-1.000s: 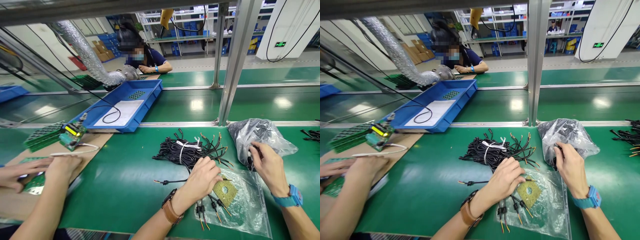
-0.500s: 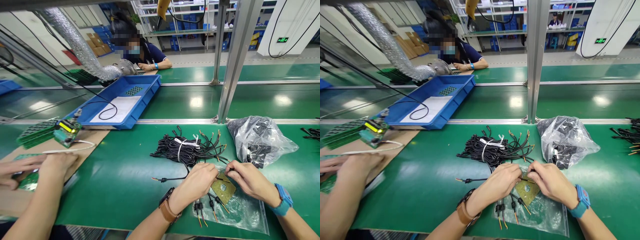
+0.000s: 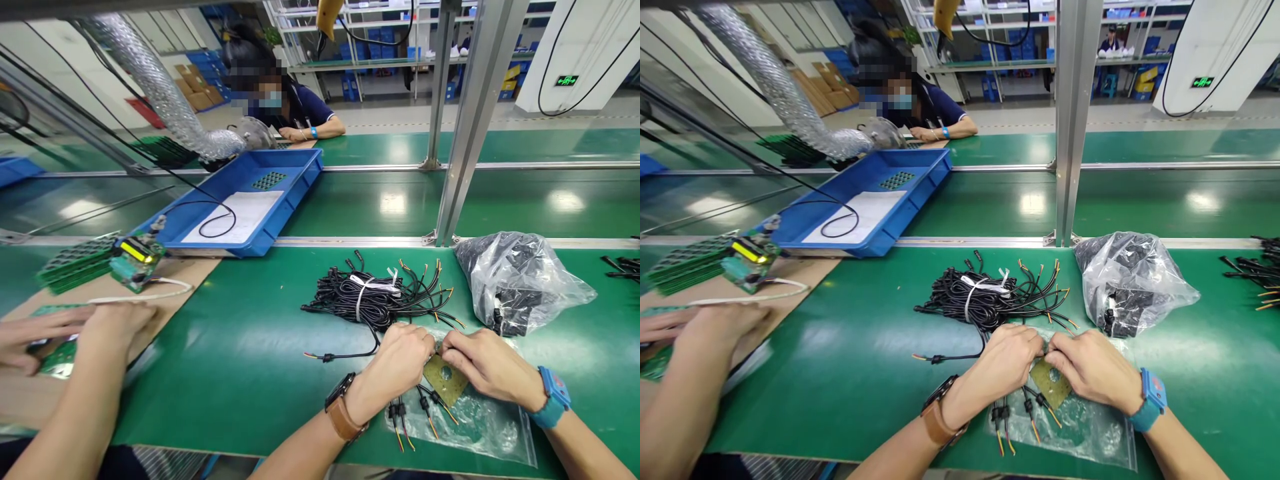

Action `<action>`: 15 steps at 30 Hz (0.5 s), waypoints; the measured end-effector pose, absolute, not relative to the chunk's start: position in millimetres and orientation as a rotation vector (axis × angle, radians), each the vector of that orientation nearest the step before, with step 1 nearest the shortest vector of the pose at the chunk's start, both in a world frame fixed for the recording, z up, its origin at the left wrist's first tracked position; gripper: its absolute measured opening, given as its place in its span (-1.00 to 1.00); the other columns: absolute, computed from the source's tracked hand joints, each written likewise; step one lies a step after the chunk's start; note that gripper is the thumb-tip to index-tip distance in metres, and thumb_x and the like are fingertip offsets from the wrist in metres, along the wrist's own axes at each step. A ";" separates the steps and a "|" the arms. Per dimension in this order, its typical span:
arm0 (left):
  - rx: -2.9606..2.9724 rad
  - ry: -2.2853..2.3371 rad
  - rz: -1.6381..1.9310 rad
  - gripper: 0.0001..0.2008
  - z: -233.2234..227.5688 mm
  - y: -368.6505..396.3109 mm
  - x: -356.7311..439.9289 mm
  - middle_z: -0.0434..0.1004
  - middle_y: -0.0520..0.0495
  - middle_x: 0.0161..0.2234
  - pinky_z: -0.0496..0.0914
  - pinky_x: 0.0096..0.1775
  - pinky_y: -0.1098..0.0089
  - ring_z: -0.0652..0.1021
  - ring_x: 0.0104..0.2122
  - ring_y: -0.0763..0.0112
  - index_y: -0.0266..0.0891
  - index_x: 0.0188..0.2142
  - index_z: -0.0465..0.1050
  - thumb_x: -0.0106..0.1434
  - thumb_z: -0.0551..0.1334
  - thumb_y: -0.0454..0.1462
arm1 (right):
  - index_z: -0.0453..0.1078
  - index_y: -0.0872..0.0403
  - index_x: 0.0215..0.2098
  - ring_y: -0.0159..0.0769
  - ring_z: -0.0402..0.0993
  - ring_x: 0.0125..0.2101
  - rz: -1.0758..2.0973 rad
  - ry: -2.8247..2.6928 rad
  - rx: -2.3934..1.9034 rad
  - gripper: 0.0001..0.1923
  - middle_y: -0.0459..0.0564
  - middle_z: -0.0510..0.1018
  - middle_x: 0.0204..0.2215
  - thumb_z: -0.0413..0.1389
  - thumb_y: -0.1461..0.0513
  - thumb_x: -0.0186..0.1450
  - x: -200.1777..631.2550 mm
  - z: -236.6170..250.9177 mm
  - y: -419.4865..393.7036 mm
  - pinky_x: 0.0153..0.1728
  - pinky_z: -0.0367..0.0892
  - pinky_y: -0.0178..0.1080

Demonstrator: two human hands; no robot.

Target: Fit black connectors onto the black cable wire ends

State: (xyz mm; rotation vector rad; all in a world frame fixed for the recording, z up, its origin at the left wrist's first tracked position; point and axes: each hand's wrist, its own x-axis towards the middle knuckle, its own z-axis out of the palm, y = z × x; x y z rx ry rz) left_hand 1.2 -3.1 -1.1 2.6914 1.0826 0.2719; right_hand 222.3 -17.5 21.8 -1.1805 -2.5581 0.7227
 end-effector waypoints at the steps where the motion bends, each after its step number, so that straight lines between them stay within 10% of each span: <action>1: 2.694 1.090 0.281 -0.81 -2.0 -3.4 1.7 0.55 -0.06 -0.42 0.34 -0.28 0.28 0.57 -0.39 0.25 -0.25 -0.39 0.44 0.24 0.14 -0.50 | 0.33 0.04 -0.20 -0.30 0.37 -0.57 0.718 -2.556 -1.179 -0.60 -0.12 0.45 -0.54 -0.24 0.06 0.58 221.3 21.1 -17.8 -0.43 0.09 -0.24; 15: 2.718 1.077 0.155 -0.89 6.7 -6.7 0.4 0.54 -0.08 -0.27 0.37 -0.16 0.25 0.54 -0.27 0.23 -0.25 -0.24 0.39 0.38 0.12 -0.42 | 0.36 0.04 -0.18 -0.37 0.33 -0.58 0.645 -2.106 -1.301 -0.76 -0.15 0.45 -0.54 -0.05 0.11 0.54 225.1 22.9 -13.8 -0.46 0.19 -0.29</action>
